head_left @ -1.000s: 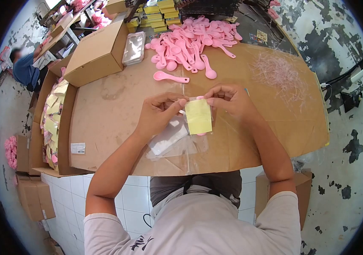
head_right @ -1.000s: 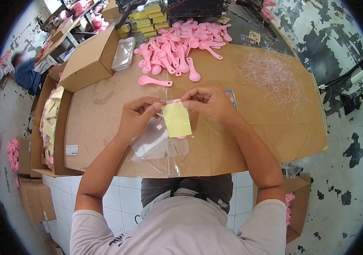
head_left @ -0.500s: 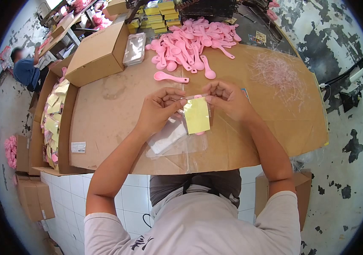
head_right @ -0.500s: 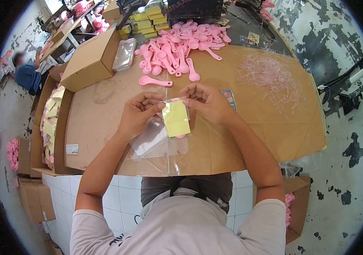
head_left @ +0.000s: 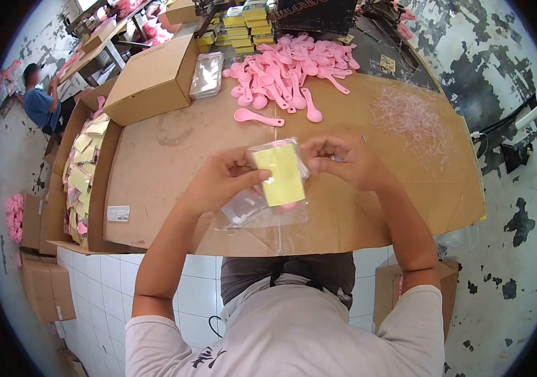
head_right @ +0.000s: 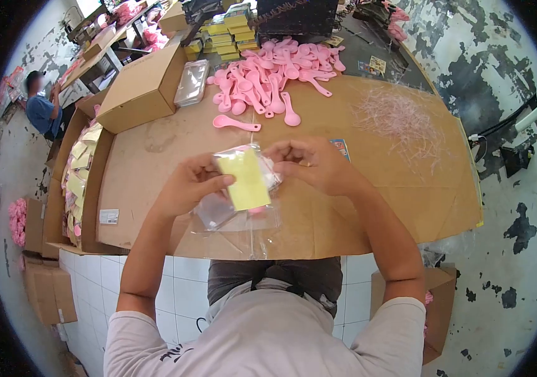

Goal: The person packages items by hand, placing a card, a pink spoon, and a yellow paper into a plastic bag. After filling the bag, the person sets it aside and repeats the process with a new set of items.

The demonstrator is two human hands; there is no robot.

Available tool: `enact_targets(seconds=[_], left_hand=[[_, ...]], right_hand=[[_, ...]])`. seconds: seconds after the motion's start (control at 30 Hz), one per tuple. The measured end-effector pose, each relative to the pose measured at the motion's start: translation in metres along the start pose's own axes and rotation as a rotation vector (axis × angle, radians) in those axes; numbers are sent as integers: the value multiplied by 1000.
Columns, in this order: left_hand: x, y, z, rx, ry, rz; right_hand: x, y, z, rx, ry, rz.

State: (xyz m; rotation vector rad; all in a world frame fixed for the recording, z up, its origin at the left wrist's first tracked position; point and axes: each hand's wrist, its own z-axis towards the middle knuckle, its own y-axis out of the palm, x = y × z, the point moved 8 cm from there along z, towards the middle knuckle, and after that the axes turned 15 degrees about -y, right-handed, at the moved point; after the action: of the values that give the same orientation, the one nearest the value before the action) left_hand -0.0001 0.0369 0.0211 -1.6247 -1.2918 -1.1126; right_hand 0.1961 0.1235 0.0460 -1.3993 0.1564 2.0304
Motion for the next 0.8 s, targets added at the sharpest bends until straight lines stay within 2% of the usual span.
enact_targets(seconds=[0.07,0.13,0.2,0.27,0.3,0.37,0.4,0.47,0.53,0.63,0.77,0.8], left_hand=[[4,-31,-30,179,45,-37],[-15,-100,-63,539,212,-155],[-37,-165,-106,851,538,-645],[-14,-156,-115,833,609,-697],[-5,-149,-117,823,645,-722],[-9,-131,-95,775,401,-389],[-13,-120,-82,739,279,-225],[-13,-81,-47,524,77,65],[-2,-40,-22,442,10,315],[13,-6,11,481,40,836],[12,-1,37,417,36,821],[12,-3,38,404,15,801]], right_hand=[[-20,-24,-3,-52,0,-404],[-14,-51,-11,18,-6,-583],[-5,-74,-21,113,0,-686],[4,-92,-30,236,14,-708],[6,-93,-31,180,7,-774],[9,-94,-33,67,-9,-906],[10,-92,-34,11,5,-881],[9,-87,-37,-96,37,-836],[18,-94,-40,-52,128,-759],[21,-97,-41,44,154,-698],[16,-100,-40,91,30,-789],[19,-103,-41,120,83,-720]])
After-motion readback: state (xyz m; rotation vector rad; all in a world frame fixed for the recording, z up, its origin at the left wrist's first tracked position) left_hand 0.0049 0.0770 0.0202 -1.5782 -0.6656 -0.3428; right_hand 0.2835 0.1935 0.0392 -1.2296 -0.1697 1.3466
